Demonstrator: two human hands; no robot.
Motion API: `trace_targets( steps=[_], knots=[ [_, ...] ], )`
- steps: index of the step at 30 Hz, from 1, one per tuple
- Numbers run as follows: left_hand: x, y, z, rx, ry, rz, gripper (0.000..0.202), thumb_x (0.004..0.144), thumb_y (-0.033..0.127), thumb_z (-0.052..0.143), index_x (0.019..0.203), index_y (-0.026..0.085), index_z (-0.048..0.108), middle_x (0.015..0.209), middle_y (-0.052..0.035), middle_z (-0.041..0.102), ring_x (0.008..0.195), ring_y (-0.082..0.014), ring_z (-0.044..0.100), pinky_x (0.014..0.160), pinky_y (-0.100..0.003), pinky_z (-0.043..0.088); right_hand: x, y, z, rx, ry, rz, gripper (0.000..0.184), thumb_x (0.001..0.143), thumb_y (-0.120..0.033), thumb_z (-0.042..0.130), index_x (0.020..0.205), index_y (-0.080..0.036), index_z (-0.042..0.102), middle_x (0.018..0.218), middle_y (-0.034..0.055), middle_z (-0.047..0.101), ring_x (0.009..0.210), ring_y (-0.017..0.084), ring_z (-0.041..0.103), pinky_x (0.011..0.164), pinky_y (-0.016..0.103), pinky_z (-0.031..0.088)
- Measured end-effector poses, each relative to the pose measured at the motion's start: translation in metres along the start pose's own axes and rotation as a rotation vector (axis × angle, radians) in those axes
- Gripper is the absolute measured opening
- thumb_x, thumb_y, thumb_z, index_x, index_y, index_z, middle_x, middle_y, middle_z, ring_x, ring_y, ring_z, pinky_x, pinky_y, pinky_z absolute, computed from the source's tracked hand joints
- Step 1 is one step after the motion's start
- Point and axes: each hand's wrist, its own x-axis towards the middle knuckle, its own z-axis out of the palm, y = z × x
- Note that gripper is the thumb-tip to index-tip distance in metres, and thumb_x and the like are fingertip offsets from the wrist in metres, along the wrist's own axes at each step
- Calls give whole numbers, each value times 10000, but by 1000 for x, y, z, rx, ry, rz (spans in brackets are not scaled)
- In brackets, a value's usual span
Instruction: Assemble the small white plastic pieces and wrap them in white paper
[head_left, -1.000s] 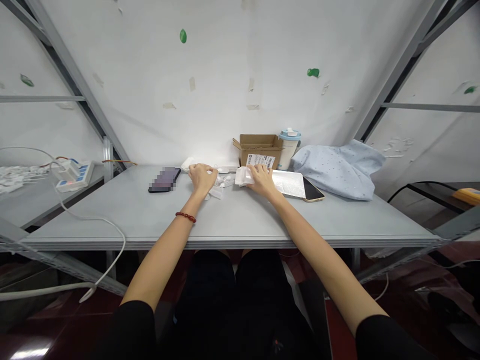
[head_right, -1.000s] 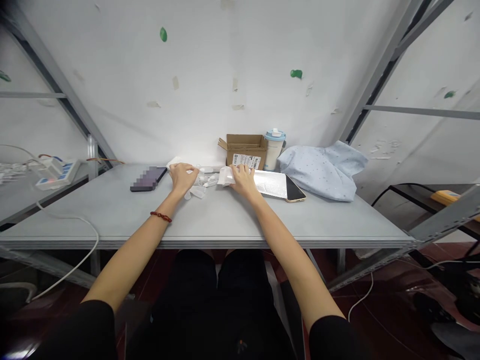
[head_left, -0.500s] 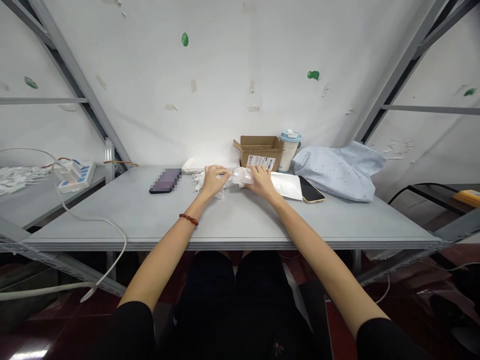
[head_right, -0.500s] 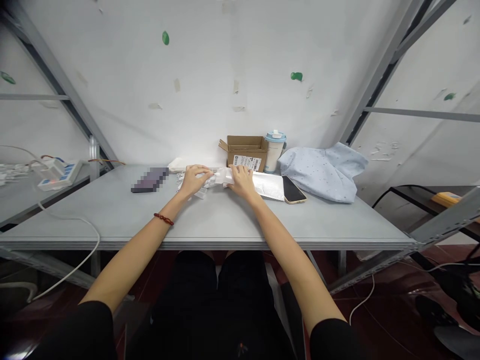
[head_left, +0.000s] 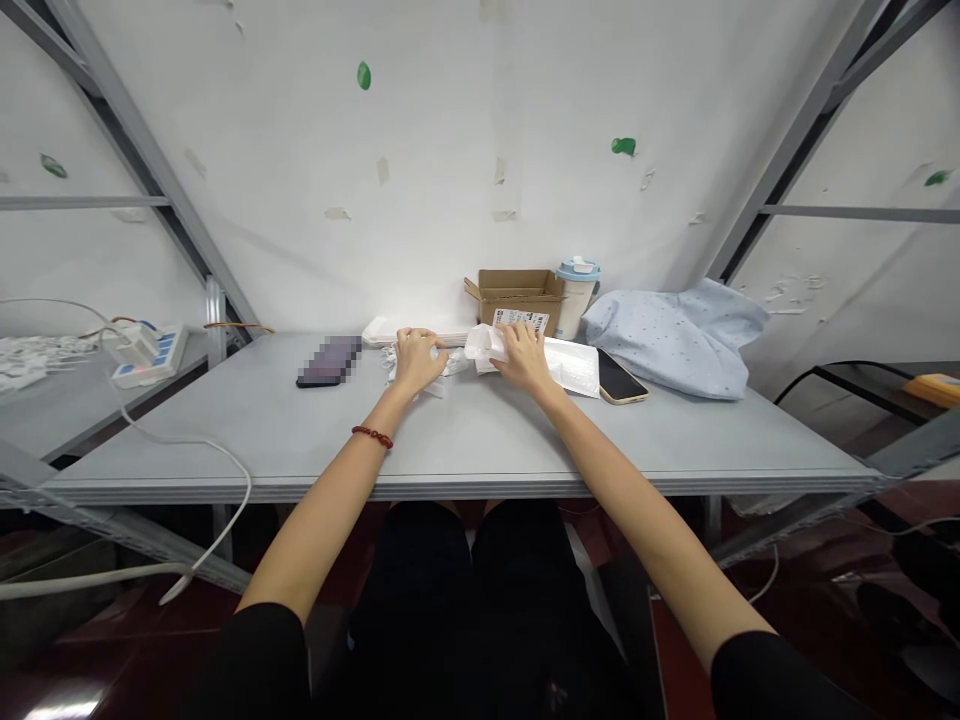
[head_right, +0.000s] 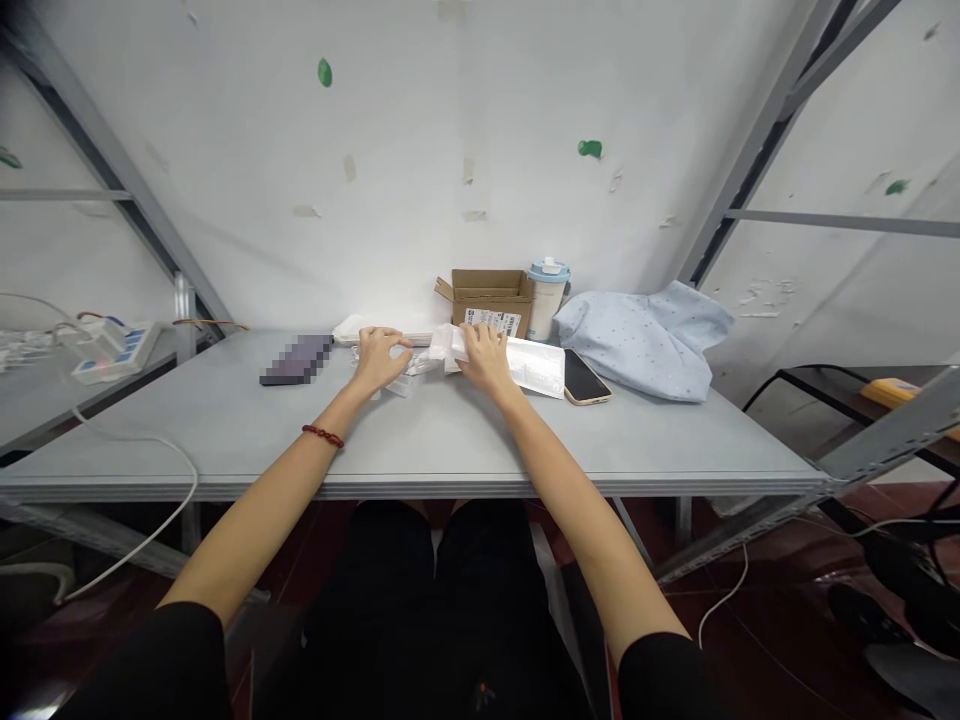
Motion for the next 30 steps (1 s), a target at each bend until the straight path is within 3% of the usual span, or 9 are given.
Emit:
trace_targets(
  steps=[5,10,18,30],
  knots=[
    [-2,-2,5,132,-102,57,211,756,358,638,843,200,748,1233,-144,556,1240,-386,337,995,-536,334,1,2,4,11,18,-4,549,847,-291,549,1364,-142,440,1242,200,519,1141,344,423,924,460,314],
    [-4,2,8,223,-98,144,264,765,411,627,882,206,746,1263,-149,533,1260,-388,322,1005,-548,312,1,0,4,2,7,0,550,846,-296,562,1357,-130,446,1254,207,512,1148,347,426,923,456,321],
    [-3,2,11,256,-100,136,235,802,225,518,869,175,737,1217,-187,553,1241,-379,348,982,-543,319,0,-3,0,15,-4,4,547,841,-280,586,1350,-131,450,1253,208,520,1147,342,434,921,452,316],
    [-5,8,14,306,-134,122,292,829,201,470,942,147,734,1208,-199,571,1230,-383,359,978,-538,320,0,-2,4,31,4,-3,546,840,-282,592,1344,-124,452,1247,210,522,1140,345,439,925,464,321]
  ],
)
